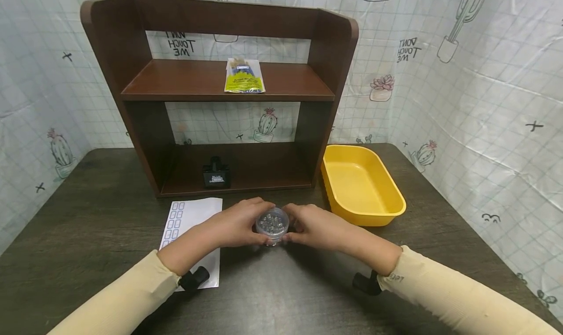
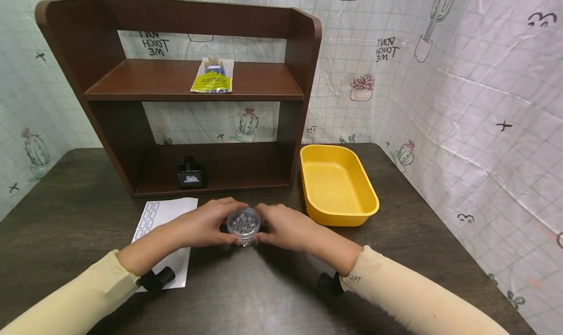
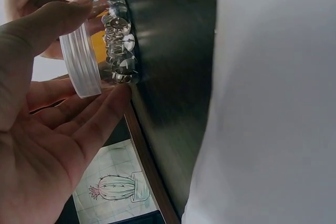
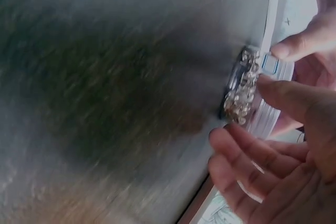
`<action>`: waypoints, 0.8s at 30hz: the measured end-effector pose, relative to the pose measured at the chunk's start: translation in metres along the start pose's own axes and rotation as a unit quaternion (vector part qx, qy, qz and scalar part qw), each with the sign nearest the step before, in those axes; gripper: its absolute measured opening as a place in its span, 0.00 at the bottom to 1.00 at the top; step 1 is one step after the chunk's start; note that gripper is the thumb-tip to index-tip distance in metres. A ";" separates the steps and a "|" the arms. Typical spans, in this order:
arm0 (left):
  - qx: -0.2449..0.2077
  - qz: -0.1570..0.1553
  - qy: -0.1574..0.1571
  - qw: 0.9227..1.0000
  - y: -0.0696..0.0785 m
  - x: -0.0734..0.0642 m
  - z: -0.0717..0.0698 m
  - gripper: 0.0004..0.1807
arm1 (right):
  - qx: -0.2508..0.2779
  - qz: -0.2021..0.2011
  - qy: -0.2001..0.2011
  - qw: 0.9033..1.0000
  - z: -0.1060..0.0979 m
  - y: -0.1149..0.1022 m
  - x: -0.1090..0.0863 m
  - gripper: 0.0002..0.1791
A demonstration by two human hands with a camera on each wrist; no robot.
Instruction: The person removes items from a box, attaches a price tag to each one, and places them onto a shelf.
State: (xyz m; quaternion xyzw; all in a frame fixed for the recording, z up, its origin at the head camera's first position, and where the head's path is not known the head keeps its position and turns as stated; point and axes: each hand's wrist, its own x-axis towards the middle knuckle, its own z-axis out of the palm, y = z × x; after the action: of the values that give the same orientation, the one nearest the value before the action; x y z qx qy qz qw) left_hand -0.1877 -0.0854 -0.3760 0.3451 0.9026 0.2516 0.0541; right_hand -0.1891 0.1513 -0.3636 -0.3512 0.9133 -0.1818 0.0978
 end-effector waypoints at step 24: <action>-0.072 -0.035 -0.007 0.997 -0.010 -0.010 -0.010 0.49 | 0.098 -0.048 -0.041 0.993 -0.009 0.012 0.013 0.37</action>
State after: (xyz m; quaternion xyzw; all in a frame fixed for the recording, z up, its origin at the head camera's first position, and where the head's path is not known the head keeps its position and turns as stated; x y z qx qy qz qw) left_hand -0.1891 -0.1027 -0.3728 0.3099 0.8935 0.3111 0.0940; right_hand -0.2085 0.1536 -0.3610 -0.3900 0.8685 -0.2606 0.1600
